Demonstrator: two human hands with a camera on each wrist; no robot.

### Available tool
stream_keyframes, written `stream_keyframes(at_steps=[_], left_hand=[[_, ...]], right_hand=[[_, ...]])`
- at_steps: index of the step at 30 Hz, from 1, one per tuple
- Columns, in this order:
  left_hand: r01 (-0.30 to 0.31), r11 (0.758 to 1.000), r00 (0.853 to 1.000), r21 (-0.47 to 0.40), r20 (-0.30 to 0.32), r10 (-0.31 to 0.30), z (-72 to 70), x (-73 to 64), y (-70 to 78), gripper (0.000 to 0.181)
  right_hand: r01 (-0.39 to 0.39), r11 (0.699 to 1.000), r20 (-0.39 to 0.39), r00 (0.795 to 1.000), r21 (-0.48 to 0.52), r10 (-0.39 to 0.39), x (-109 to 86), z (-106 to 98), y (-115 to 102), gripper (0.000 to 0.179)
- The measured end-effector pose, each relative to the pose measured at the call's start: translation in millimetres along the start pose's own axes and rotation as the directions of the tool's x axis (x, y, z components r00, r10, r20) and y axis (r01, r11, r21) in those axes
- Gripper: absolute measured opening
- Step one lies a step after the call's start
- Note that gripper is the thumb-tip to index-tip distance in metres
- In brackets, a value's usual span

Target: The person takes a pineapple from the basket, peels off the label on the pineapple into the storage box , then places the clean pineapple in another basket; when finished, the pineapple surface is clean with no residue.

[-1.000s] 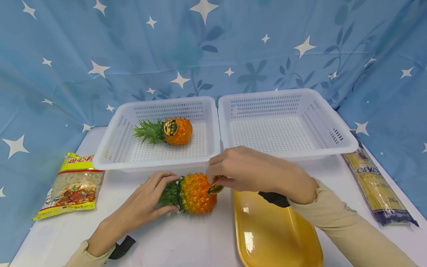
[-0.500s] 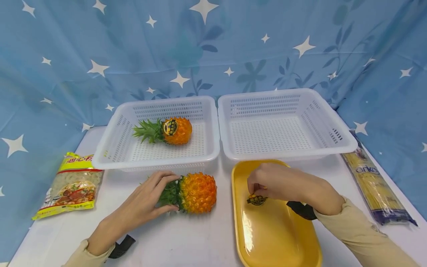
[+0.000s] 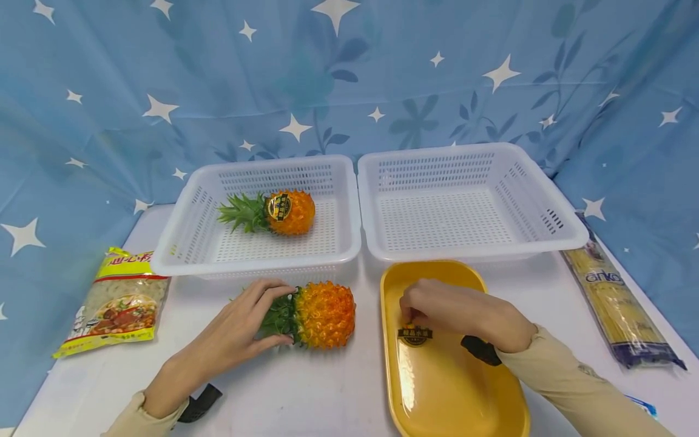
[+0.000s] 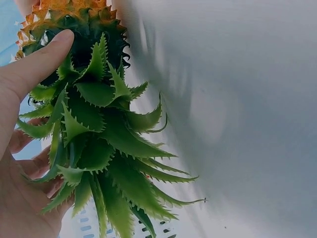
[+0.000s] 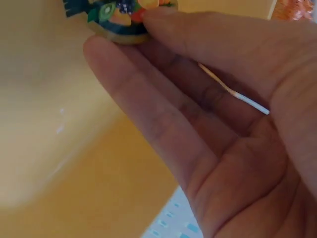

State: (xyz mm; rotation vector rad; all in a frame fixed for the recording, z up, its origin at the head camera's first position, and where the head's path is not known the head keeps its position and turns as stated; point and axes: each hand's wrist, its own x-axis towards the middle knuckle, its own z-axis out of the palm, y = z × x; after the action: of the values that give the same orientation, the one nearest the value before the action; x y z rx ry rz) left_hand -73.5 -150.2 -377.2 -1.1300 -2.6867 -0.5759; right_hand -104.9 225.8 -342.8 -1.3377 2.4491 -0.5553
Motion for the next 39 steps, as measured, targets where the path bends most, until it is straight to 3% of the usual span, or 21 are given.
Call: stream_keyframes(at_steps=[18, 31, 39], left_hand=[[-0.011, 1.000, 1.000, -0.004, -0.019, 0.011, 3.0, 0.3, -1.2, 0.081], [-0.004, 1.000, 1.000, 0.007, -0.005, 0.004, 2.4, -0.7, -0.2, 0.078], [0.005, 1.000, 1.000, 0.002, -0.003, -0.005, 1.2, -0.2, 0.7, 0.079]], right_hand=[[-0.018, 0.993, -0.087, 0.996, -0.117, 0.008, 6.9, 11.8, 9.1, 0.022], [-0.038, 0.993, -0.164, 0.986, -0.108, 0.020, 4.7, 15.8, 6.4, 0.030], [-0.003, 0.998, -0.093, 0.996, -0.061, -0.003, 3.6, 17.3, 8.0, 0.031]])
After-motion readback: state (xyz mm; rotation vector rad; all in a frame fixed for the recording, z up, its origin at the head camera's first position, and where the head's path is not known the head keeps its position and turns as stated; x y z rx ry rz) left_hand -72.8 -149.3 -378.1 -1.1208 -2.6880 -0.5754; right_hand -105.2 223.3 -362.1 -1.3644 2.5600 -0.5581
